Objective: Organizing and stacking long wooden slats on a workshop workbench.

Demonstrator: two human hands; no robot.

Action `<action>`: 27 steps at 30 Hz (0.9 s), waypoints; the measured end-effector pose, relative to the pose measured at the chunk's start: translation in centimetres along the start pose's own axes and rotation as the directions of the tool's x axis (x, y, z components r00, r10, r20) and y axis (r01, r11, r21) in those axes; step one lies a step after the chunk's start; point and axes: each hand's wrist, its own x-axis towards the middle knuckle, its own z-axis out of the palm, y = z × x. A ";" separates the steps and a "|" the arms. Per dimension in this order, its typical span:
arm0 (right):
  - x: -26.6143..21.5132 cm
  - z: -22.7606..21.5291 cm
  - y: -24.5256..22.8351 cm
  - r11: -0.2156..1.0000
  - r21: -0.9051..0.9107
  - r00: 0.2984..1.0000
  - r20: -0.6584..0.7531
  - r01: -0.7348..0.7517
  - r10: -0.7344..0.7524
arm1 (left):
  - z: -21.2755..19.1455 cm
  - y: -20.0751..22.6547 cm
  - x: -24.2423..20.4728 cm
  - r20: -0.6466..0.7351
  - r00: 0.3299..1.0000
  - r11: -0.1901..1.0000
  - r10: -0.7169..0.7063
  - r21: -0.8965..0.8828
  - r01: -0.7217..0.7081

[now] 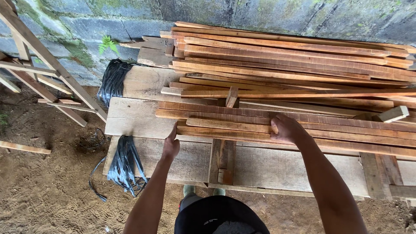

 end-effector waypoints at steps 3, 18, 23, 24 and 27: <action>0.6 -0.5 -1.0 1.000 0.010 1.000 -0.008 0.008 -0.008 | -2.1 4.8 -2.1 0.023 1.000 1.000 0.000 -0.021 0.001; 1.3 -1.2 -4.6 0.999 0.040 0.999 -0.054 0.004 -0.002 | -0.8 -2.4 1.2 0.115 0.993 0.989 0.003 -0.149 0.014; 0.9 -1.1 -4.9 0.996 0.084 0.999 -0.045 -0.028 0.031 | -1.5 -1.0 1.0 0.118 0.990 0.981 0.078 -0.184 -0.055; 0.8 -1.2 -5.0 0.996 0.084 0.999 -0.044 -0.028 0.032 | -1.2 -1.8 1.2 0.108 0.988 0.983 0.106 -0.161 -0.088; 0.4 -1.6 -5.6 0.995 0.088 0.997 -0.060 -0.035 0.040 | -0.9 -2.3 1.3 0.096 0.988 0.986 0.123 -0.128 -0.110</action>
